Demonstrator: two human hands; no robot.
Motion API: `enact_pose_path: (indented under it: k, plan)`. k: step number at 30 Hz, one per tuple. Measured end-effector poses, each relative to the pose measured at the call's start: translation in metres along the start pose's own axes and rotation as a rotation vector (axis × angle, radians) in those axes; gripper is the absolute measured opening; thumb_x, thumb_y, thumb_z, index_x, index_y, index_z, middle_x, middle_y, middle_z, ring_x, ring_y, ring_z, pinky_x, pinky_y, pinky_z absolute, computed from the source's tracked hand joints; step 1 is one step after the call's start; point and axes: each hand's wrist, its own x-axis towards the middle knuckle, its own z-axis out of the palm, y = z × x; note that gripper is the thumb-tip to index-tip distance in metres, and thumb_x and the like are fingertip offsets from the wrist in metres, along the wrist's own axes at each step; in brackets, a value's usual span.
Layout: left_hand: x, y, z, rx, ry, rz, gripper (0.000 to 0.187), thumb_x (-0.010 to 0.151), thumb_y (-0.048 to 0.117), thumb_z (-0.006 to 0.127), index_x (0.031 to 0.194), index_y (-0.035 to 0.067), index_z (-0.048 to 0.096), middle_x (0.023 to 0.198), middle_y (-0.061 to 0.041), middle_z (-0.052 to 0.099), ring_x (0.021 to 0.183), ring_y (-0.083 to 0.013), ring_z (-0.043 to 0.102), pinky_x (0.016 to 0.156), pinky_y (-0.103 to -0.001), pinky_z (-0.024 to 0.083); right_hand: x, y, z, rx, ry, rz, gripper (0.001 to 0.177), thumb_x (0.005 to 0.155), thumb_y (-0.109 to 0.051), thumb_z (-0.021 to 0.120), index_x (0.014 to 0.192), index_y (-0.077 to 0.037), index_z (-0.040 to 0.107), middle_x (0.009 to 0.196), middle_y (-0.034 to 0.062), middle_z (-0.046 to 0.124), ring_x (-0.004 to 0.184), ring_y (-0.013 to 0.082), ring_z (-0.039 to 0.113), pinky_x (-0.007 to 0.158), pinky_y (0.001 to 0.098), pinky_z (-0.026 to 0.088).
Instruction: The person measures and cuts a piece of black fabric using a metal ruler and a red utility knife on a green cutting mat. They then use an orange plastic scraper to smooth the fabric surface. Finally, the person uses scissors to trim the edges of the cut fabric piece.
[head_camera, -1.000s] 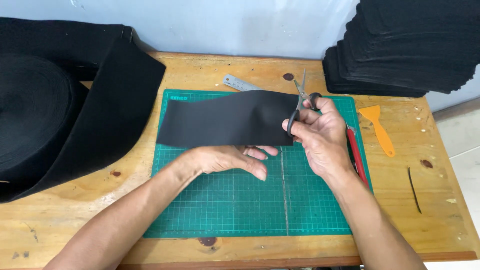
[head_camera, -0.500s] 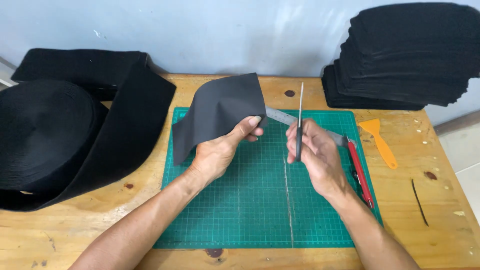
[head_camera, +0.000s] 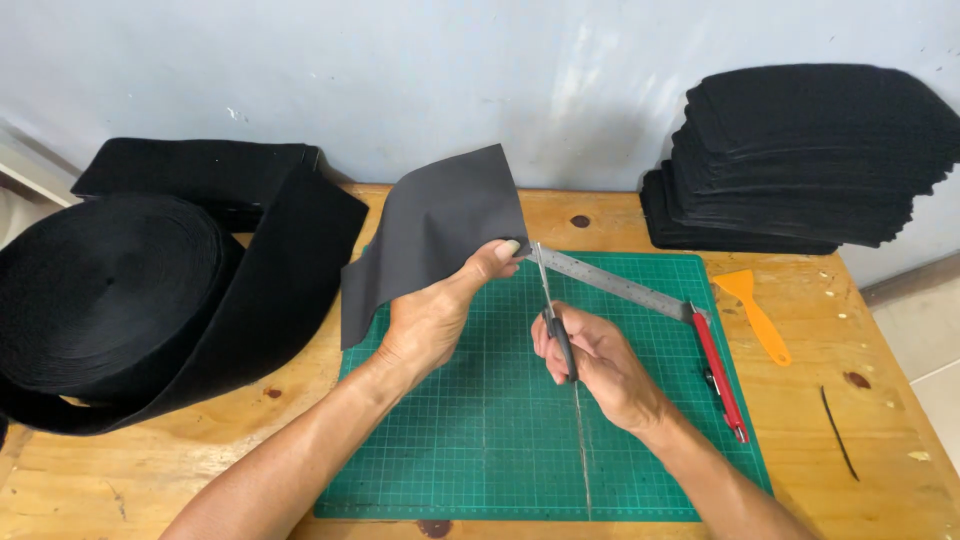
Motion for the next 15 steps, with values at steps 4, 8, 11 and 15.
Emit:
enact_pose_path:
  k: [4, 8, 11, 15]
  plan:
    - [-0.004, 0.004, 0.006, 0.015, 0.03, 0.031, 0.038, 0.077, 0.032, 0.087, 0.095, -0.002, 0.083, 0.098, -0.017, 0.081, 0.111, -0.025, 0.074, 0.111, -0.043, 0.049, 0.001, 0.004, -0.002, 0.041, -0.012, 0.032, 0.031, 0.093, -0.031, 0.065, 0.087, 0.0, 0.067, 0.068, 0.0051, 0.05, 0.06, 0.0155, 0.058, 0.055, 0.0294, 0.054]
    - [-0.008, 0.002, 0.008, 0.021, 0.073, -0.01, 0.046, 0.074, 0.035, 0.089, 0.097, -0.005, 0.082, 0.099, -0.02, 0.08, 0.115, -0.0296, 0.072, 0.111, -0.045, 0.047, 0.001, 0.004, 0.0, 0.036, -0.017, 0.02, 0.033, 0.093, -0.031, 0.066, 0.086, 0.001, 0.067, 0.067, 0.006, 0.049, 0.059, 0.0168, 0.058, 0.054, 0.0301, 0.053]
    - [-0.007, 0.006, 0.014, 0.052, 0.092, -0.031, 0.052, 0.07, 0.036, 0.091, 0.098, -0.007, 0.081, 0.101, -0.022, 0.08, 0.115, -0.0308, 0.071, 0.111, -0.047, 0.047, 0.003, 0.005, 0.001, 0.075, -0.012, 0.023, 0.03, 0.093, -0.028, 0.066, 0.086, 0.001, 0.067, 0.069, 0.0067, 0.05, 0.059, 0.0153, 0.054, 0.055, 0.0314, 0.055]
    - [-0.009, 0.007, 0.014, -0.042, 0.114, -0.07, 0.055, 0.067, 0.032, 0.092, 0.098, -0.011, 0.08, 0.101, -0.027, 0.078, 0.115, -0.0342, 0.069, 0.109, -0.048, 0.049, 0.002, 0.011, -0.002, 0.073, -0.027, 0.006, 0.029, 0.095, -0.027, 0.065, 0.083, -0.001, 0.066, 0.074, 0.0088, 0.053, 0.06, 0.0169, 0.056, 0.054, 0.0303, 0.054]
